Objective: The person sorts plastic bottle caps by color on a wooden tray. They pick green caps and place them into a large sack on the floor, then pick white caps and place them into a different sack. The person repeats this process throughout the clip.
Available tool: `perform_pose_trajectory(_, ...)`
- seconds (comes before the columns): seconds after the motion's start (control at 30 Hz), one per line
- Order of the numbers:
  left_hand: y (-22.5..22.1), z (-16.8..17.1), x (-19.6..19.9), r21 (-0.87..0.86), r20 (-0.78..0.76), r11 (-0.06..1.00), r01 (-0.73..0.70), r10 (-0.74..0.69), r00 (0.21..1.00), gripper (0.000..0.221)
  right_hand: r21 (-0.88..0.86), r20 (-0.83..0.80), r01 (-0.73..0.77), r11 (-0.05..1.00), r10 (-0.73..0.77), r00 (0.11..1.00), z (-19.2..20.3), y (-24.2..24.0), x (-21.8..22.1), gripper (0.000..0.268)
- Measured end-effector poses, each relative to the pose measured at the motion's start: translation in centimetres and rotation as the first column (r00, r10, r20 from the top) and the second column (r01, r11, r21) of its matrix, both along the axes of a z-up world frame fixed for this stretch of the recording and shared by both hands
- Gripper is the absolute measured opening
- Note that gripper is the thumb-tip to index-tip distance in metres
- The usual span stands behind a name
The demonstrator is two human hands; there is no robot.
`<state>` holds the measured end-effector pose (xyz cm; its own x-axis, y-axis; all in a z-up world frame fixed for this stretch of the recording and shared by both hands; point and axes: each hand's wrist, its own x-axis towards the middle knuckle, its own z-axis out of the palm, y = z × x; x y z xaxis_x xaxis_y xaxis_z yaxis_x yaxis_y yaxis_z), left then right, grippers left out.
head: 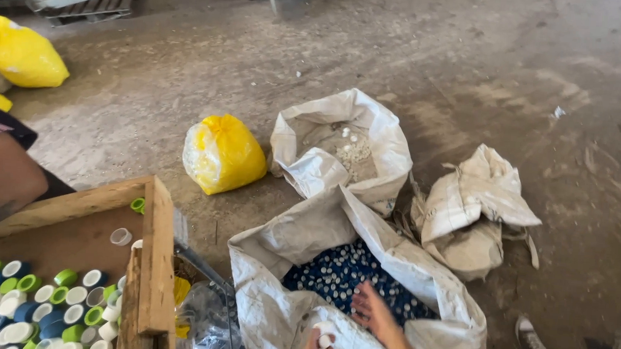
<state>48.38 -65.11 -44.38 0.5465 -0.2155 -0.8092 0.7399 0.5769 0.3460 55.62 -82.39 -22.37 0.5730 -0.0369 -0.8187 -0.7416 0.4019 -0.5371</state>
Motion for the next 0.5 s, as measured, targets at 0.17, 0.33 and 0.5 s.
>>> perform_pose_trajectory(0.17, -3.5, 16.5, -1.7, 0.474, 0.053, 0.762, 0.441, -0.525, 0.849, 0.036, -0.042, 0.007, 0.031, 0.999, -0.03, 1.0, -2.4, 4.2, -7.3, 0.043)
perform_pose_trajectory(0.33, -5.6, 13.0, -4.6, 0.533, -0.015, 0.694, 0.484, -0.565, 0.825, 0.036, -0.032, -0.139, 0.536, 0.844, -0.535, 0.833, -12.6, 1.8, -10.4, 0.021)
perform_pose_trajectory(0.5, -7.1, 9.1, -6.4, 0.626, -0.105, 0.583, 0.518, -0.595, 0.797, 0.036, 0.049, -0.266, 0.707, 0.705, -0.673, 0.69, -25.4, -1.6, -12.7, 0.023)
